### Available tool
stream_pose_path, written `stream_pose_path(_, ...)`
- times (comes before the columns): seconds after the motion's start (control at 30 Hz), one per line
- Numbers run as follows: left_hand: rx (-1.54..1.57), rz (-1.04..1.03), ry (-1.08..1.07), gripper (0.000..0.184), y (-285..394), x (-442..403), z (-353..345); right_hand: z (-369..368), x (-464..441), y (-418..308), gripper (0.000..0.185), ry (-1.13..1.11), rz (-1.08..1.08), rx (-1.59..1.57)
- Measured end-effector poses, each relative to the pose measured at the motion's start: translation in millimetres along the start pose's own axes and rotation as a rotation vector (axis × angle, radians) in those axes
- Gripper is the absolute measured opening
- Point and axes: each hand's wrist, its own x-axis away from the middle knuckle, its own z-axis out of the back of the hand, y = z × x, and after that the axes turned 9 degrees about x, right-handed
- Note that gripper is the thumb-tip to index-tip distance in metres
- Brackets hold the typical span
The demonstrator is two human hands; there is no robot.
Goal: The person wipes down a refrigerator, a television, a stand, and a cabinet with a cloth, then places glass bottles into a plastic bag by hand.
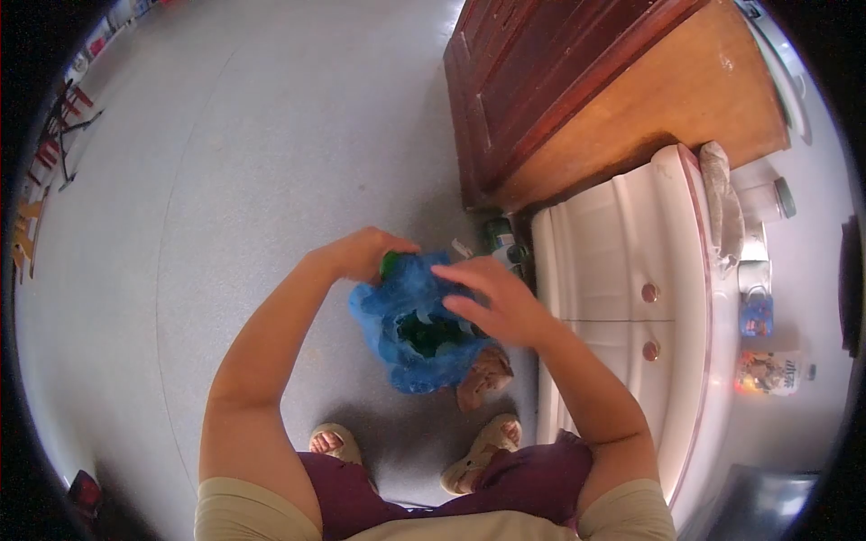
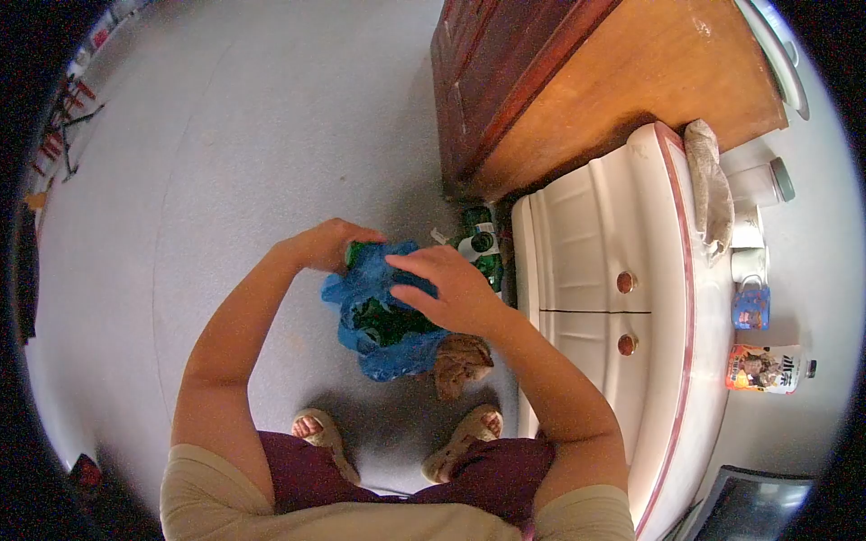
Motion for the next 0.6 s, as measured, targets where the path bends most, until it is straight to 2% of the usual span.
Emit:
stream_pose_path(0.1, -0.009, 0.016, -0.032, 0.082, 4, -2, 2, -10, -12, -17, 0.044, -0.04, -0.123, 0.241)
stream_pose_path(0.2, 0.006, -0.008, -0.04, 0.083, 2, -1, 3, -6, -20, -41, 0.047, -0.196, -0.25, 0.405)
stream_pose_path(0.33, 0.041, -0.123, -0.007, 0.08, -8, -2, -2, -30, -20, -36, 0.047, -0.177, -0.199, 0.428)
stream_pose_path(0.43, 0.105, -0.085, -0.045, 0.083, -13, -3, -4, -34, -17, -25, 0.046, -0.102, -0.151, 0.376)
stream_pose_path(0.53, 0.294, -0.101, -0.006, 0.081, -21, 2, -6, -36, -11, -19, 0.047, -0.01, -0.137, 0.341)
stream_pose_path(0.6, 0.525, 0.029, 0.047, 0.075, -38, 4, -1, -37, -9, -18, 0.048, -0.008, -0.142, 0.336)
